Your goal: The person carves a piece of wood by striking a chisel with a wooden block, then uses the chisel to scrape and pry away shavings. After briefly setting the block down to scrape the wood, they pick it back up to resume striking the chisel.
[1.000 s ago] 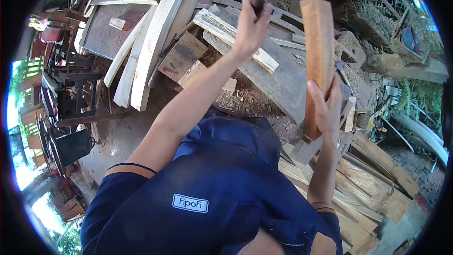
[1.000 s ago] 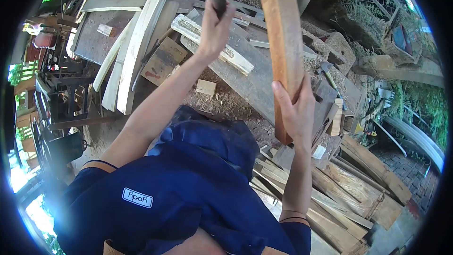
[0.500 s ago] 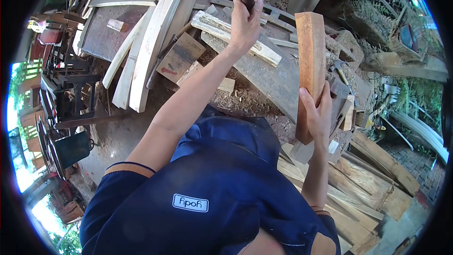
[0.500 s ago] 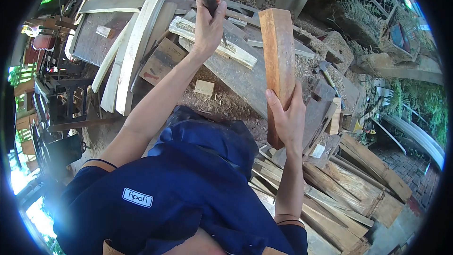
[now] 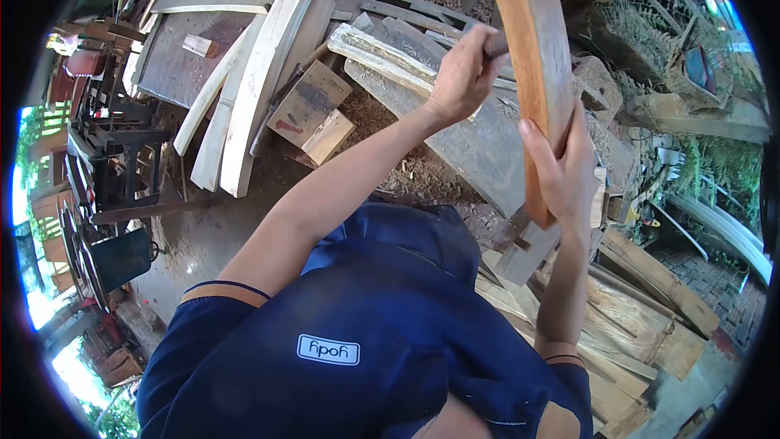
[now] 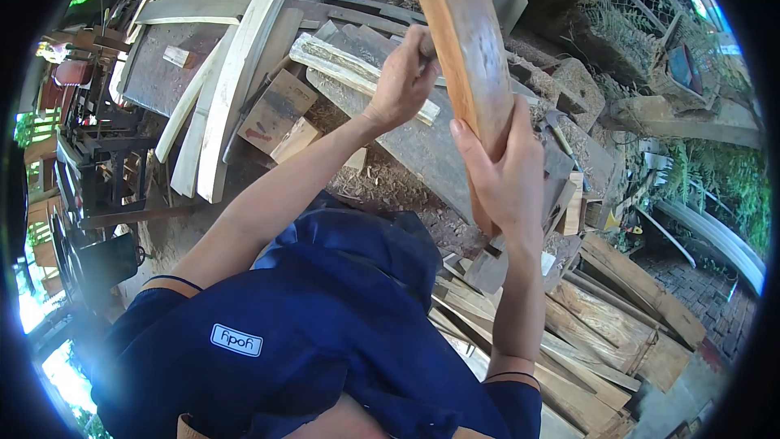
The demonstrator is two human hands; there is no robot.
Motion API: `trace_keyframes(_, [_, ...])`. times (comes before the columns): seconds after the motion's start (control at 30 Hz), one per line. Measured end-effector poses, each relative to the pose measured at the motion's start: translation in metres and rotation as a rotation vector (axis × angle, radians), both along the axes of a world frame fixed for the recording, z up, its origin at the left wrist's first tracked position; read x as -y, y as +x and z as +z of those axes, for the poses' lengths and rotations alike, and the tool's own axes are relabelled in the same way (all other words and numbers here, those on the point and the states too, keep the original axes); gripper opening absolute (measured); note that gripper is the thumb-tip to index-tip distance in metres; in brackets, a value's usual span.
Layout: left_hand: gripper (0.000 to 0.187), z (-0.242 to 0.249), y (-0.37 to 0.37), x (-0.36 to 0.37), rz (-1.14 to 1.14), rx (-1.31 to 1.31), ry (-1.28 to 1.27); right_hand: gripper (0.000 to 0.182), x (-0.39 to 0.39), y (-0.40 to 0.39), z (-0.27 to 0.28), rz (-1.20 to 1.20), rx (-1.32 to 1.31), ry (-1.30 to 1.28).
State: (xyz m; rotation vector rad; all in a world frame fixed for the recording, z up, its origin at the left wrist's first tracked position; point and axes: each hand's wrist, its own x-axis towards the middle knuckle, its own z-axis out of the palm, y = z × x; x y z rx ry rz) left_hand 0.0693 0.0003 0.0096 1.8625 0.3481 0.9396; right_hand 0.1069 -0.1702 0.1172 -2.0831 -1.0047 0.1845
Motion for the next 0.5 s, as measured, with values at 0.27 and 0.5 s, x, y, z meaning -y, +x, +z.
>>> trace_keyframes(0.27, [0.026, -0.001, -0.006, 0.008, -0.036, -0.073, -0.003, 0.047, 0.001, -0.006, 0.014, -0.039, -0.136, 0.229])
trace_keyframes(0.5, [0.024, 0.001, -0.006, -0.034, -0.01, -0.017, -0.266, 0.062, 0.02, -0.005, -0.014, -0.068, -0.194, 0.041])
